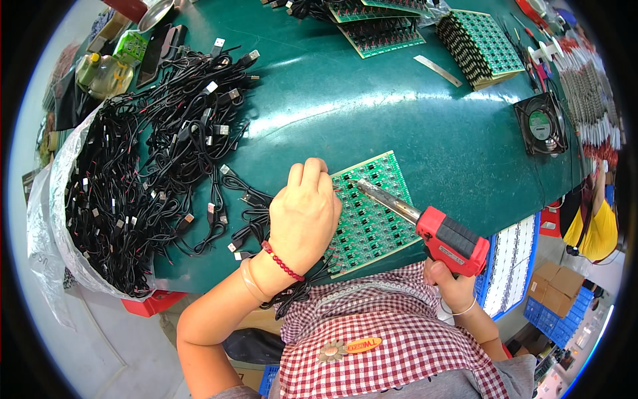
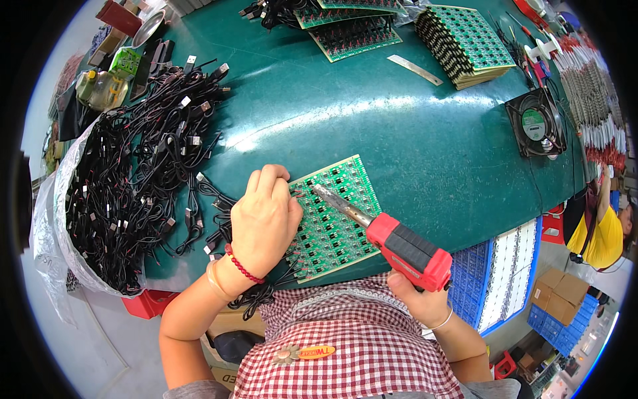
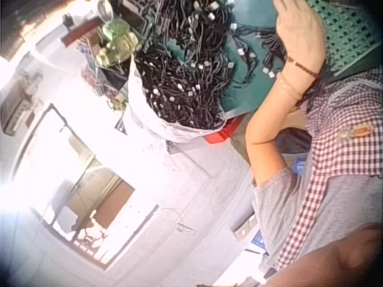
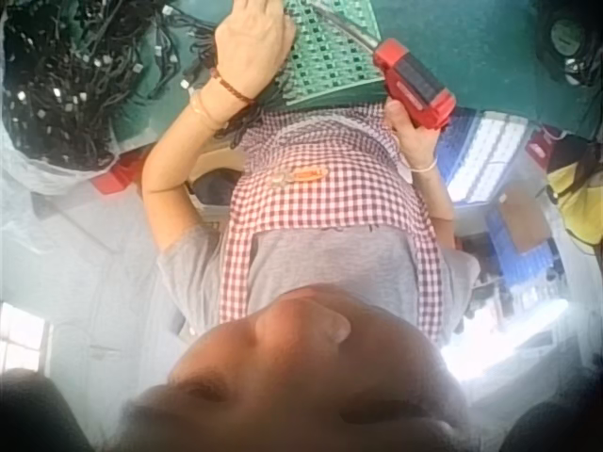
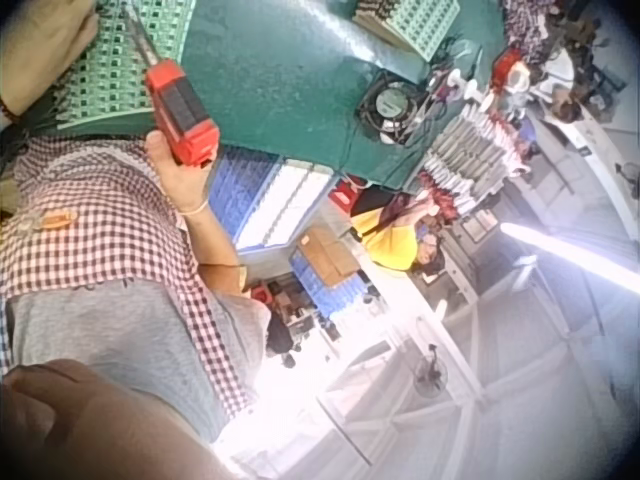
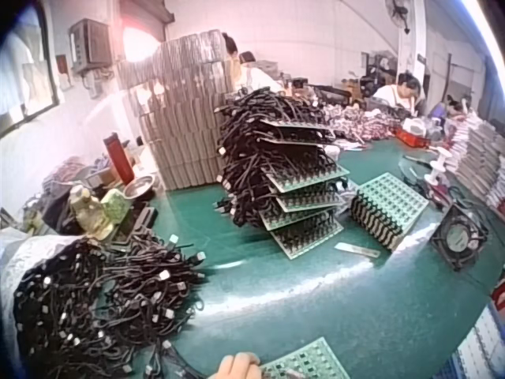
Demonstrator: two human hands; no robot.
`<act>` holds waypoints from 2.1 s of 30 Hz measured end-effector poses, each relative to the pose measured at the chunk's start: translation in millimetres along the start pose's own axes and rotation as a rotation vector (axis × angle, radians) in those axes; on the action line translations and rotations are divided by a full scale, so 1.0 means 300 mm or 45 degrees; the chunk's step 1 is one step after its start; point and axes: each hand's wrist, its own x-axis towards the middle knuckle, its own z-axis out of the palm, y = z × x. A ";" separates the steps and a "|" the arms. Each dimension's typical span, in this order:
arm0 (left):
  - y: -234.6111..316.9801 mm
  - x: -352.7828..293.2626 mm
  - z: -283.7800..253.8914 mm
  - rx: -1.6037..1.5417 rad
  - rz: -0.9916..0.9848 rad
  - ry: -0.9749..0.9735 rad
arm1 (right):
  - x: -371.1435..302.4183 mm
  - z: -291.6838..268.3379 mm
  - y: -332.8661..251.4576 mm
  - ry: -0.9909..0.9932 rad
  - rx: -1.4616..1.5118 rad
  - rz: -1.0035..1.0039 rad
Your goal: The person solders USB cables onto a circuit board using a soldering iron, attaching the wires one by one.
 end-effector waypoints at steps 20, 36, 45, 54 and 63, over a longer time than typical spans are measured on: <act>-0.015 0.006 -0.018 0.024 0.068 -0.085 | -0.021 -0.004 -0.015 -0.001 0.097 0.186; -0.004 0.000 -0.016 0.061 0.098 -0.103 | -0.021 0.009 -0.010 -0.088 -0.017 0.150; -0.001 0.005 -0.015 0.098 0.125 -0.095 | -0.044 -0.016 0.018 -0.065 0.002 0.131; 0.006 0.020 -0.064 0.137 0.089 -0.194 | -0.021 -0.003 0.010 0.053 0.057 -0.049; -0.345 0.259 -0.138 1.058 -0.251 0.160 | 0.017 0.015 -0.076 0.263 0.416 -0.108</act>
